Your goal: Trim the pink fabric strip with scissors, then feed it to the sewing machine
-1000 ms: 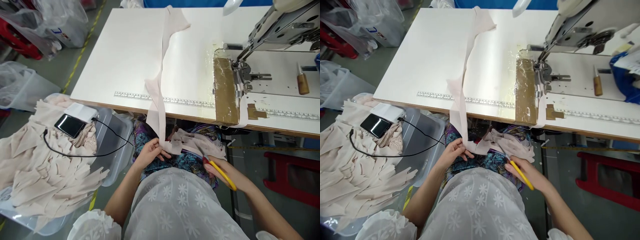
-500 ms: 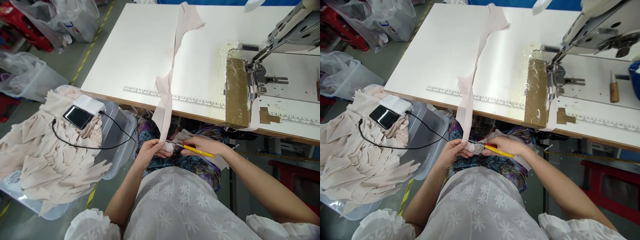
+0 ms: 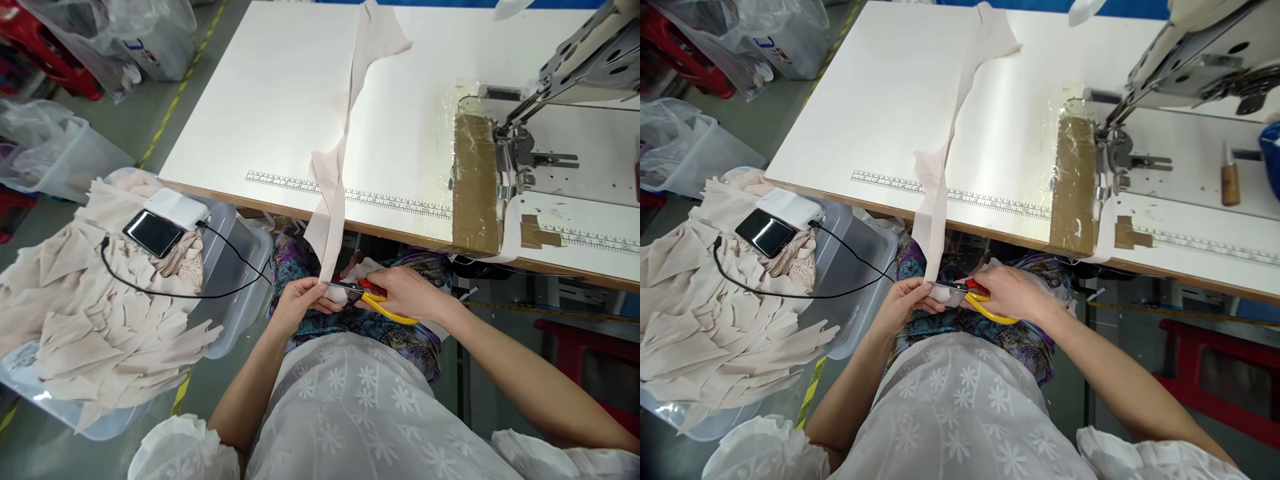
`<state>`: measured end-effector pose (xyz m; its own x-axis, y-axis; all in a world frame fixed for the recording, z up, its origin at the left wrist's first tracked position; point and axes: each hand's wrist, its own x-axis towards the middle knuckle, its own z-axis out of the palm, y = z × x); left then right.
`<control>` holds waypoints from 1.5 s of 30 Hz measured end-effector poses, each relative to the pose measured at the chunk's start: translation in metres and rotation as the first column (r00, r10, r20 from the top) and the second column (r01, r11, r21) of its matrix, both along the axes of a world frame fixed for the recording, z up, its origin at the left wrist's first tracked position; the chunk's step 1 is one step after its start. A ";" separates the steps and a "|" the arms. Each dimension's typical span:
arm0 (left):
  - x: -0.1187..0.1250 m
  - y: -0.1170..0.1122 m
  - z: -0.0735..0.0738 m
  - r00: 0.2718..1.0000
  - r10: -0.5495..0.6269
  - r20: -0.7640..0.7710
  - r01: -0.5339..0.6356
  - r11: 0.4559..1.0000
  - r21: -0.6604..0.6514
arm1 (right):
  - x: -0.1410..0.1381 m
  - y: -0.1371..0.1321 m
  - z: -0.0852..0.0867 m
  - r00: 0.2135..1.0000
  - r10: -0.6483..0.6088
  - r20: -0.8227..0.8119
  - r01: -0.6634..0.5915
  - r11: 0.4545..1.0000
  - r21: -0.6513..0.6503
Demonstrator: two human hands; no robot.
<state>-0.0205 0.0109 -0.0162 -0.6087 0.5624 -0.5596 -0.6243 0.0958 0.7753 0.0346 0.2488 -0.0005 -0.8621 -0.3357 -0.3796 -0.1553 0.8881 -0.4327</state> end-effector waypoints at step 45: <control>0.015 -0.033 -0.015 0.962 -0.027 -0.273 -0.014 0.989 -0.146 | 0.064 0.017 -0.013 0.881 -0.474 0.022 0.411 0.740 -0.533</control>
<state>-0.0057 -0.0222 -0.0316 -0.7462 0.4924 -0.4480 -0.3893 0.2231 0.8937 0.0985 0.2655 -0.0132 -0.9867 -0.0216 -0.1609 0.1259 0.5236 -0.8426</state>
